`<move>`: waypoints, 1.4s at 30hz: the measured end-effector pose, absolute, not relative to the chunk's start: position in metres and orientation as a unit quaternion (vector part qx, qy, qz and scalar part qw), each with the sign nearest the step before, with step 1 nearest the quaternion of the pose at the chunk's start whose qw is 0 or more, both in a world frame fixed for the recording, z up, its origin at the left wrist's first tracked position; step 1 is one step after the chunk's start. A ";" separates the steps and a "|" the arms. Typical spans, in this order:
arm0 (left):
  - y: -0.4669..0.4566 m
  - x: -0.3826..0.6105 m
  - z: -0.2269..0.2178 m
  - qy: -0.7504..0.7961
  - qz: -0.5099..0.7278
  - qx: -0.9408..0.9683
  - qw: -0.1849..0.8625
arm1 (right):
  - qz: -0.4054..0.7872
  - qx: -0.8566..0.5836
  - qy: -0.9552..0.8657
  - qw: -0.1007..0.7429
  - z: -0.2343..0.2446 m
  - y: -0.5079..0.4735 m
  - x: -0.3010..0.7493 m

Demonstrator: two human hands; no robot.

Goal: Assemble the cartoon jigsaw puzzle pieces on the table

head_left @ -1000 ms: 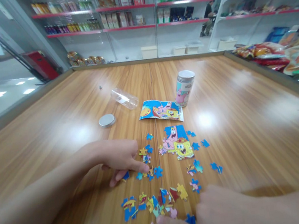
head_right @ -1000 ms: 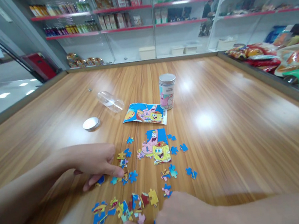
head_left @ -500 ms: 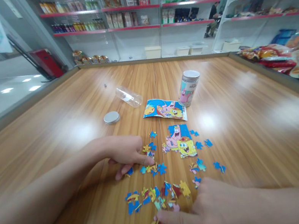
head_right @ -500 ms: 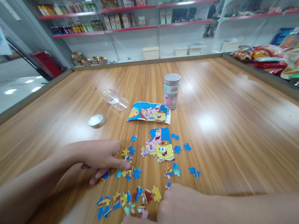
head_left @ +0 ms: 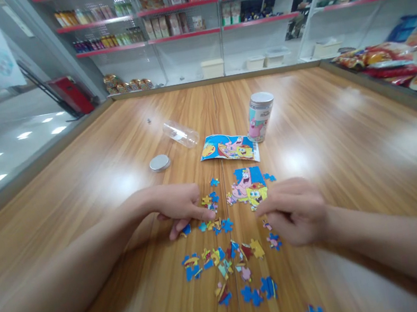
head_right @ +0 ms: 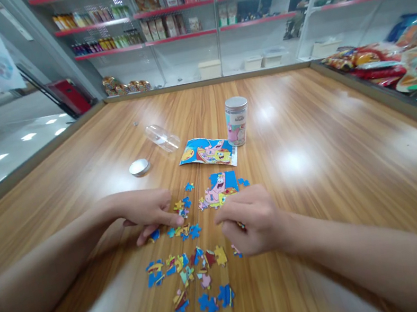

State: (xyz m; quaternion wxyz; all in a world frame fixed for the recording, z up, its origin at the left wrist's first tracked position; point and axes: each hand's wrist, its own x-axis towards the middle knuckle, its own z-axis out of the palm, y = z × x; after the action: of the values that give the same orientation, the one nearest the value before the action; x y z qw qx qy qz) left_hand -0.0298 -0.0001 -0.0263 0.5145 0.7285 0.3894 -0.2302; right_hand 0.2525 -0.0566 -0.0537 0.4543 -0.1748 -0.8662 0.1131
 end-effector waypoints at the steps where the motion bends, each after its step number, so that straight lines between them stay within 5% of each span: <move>1: 0.001 -0.032 -0.027 0.384 -0.227 0.728 0.521 | 0.104 -0.184 -0.863 0.459 -0.054 -0.052 0.254; 4: 0.003 -0.039 -0.034 0.344 -0.196 0.747 0.535 | 0.061 -0.205 -0.869 0.446 -0.057 -0.032 0.266; 6: 0.004 -0.041 -0.044 0.335 -0.041 0.798 0.499 | 0.057 -0.253 -0.870 0.419 -0.061 -0.014 0.277; 8: 0.004 -0.039 -0.056 0.396 0.235 0.806 0.371 | 0.077 -0.337 -0.859 0.378 -0.065 0.004 0.286; 11: 0.004 -0.031 -0.067 0.369 0.351 0.833 0.217 | 0.116 -0.426 -0.834 0.331 -0.073 0.020 0.290; 22: 0.016 -0.026 -0.076 0.396 0.294 0.870 0.008 | 0.154 -0.464 -0.806 0.334 -0.084 0.023 0.284; 29: 0.023 -0.027 -0.083 0.408 0.139 0.902 0.006 | 0.060 -0.403 -0.857 0.316 -0.088 0.027 0.282; 42: 0.022 -0.024 -0.080 0.376 0.208 0.902 0.047 | 0.058 -0.404 -0.862 0.299 -0.091 0.029 0.282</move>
State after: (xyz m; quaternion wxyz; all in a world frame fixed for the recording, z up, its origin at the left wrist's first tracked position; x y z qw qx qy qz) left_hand -0.0237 0.0215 -0.0796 0.0468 0.9015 0.3765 0.2082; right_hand 0.2820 0.0293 -0.0913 0.2988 -0.4043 -0.8625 0.0584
